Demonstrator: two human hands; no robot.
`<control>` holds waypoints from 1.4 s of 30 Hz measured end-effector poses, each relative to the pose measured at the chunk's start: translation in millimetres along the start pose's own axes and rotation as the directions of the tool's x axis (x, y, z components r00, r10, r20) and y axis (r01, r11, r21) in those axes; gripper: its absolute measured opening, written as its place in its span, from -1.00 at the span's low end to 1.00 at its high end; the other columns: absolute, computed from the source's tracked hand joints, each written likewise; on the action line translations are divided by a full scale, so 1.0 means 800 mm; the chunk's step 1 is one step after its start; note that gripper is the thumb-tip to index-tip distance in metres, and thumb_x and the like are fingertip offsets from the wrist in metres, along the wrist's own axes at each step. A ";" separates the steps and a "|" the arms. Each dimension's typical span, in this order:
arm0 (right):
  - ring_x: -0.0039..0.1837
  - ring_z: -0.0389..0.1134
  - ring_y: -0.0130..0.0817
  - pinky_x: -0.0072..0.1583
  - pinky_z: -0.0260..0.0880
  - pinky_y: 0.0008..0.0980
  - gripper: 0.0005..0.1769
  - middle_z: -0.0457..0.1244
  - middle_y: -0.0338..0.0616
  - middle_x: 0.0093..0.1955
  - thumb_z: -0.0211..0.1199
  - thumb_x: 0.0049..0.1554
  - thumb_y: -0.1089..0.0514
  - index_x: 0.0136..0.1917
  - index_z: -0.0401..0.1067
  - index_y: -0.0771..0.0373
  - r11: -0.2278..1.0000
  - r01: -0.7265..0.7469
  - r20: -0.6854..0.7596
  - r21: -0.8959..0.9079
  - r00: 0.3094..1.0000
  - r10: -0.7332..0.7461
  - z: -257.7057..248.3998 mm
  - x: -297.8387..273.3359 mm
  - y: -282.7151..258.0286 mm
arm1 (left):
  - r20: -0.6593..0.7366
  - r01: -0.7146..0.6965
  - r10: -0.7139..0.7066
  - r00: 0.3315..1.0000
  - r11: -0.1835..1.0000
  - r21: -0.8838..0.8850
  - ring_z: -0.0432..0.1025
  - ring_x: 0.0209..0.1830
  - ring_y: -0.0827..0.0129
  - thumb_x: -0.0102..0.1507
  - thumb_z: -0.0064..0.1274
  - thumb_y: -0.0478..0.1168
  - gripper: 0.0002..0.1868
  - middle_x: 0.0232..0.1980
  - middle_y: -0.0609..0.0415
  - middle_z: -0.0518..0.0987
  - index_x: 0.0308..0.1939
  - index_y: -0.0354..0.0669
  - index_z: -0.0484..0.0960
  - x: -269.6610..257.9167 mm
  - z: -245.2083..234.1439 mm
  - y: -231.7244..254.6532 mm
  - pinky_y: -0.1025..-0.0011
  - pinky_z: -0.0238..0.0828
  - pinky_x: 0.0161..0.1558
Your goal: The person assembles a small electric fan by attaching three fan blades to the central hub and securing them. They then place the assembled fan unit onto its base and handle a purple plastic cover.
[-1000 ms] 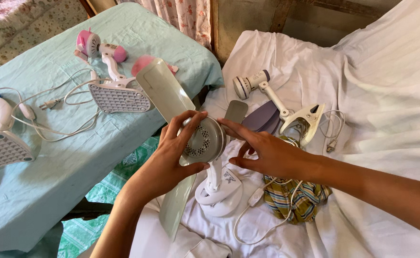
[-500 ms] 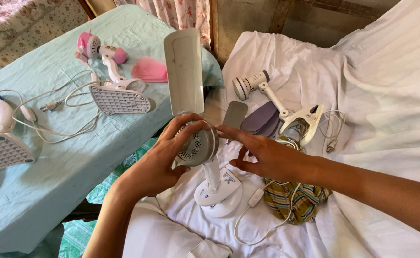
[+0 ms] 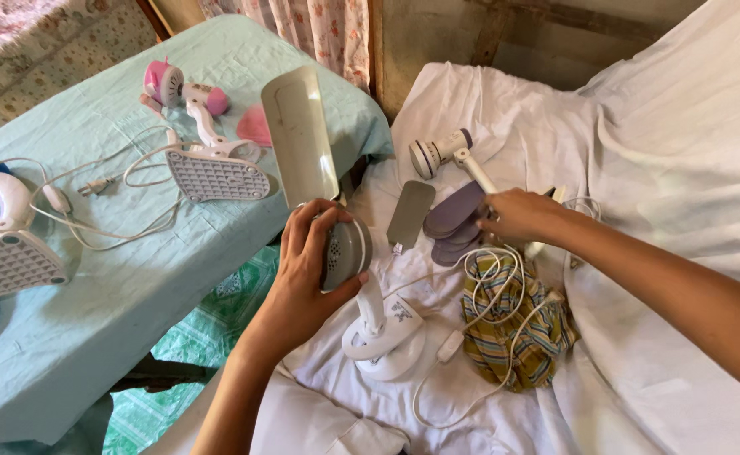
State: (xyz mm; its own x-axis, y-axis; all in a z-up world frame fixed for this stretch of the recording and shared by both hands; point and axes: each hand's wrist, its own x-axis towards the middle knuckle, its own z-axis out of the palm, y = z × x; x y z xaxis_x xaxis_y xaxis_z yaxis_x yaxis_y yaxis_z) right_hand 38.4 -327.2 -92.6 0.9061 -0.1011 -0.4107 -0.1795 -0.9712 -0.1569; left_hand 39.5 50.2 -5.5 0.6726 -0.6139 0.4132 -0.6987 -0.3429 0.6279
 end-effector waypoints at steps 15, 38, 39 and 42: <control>0.42 0.23 -0.15 0.33 0.25 -0.09 -0.54 0.19 -0.09 0.46 0.09 0.09 0.33 0.26 0.48 0.20 0.930 0.331 -0.449 -0.156 0.815 -0.366 0.240 0.184 -0.084 | -0.167 -0.027 0.038 0.985 0.998 0.065 0.12 0.46 -0.14 0.06 0.34 -0.24 -0.26 0.36 -0.14 0.29 0.28 -0.18 0.35 0.011 0.032 -0.009 0.01 0.06 0.43; 0.37 0.21 -0.37 0.35 0.10 -0.11 -0.74 0.36 -0.40 0.14 0.07 0.21 0.05 0.02 0.58 -0.10 0.689 0.251 -0.087 -0.680 0.905 -0.417 0.257 0.285 -0.086 | -0.160 -0.013 0.026 0.987 0.996 0.083 0.07 0.52 -0.13 0.07 0.36 -0.14 -0.25 0.41 -0.09 0.28 0.29 -0.12 0.36 0.000 0.039 -0.003 -0.04 0.04 0.45; 0.35 0.23 -0.37 0.34 0.11 -0.16 -0.76 0.37 -0.40 0.12 0.08 0.21 0.05 -0.01 0.59 -0.09 0.722 0.262 -0.110 -0.641 0.899 -0.424 0.252 0.281 -0.087 | -0.158 -0.010 0.022 0.987 0.997 0.080 0.07 0.53 -0.13 0.08 0.36 -0.14 -0.25 0.41 -0.08 0.28 0.29 -0.12 0.36 0.000 0.038 -0.003 -0.04 0.04 0.46; 0.31 0.26 -0.40 0.31 0.13 -0.19 -0.79 0.39 -0.41 0.04 0.14 0.16 0.10 -0.09 0.61 -0.09 0.703 0.241 -0.142 -0.669 0.888 -0.439 0.231 0.271 -0.092 | -0.153 0.005 0.006 0.988 0.997 0.077 0.07 0.53 -0.12 0.08 0.36 -0.14 -0.25 0.41 -0.08 0.27 0.30 -0.12 0.35 -0.002 0.037 -0.004 -0.03 0.04 0.46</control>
State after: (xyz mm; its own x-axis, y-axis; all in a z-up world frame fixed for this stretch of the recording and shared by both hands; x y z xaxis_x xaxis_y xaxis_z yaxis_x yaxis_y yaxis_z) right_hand 177.4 -238.0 -336.2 0.9371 0.3056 -0.1686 0.3482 -0.8518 0.3914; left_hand 33.5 31.0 -27.6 0.6975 -0.5000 0.5134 -0.7118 -0.4001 0.5773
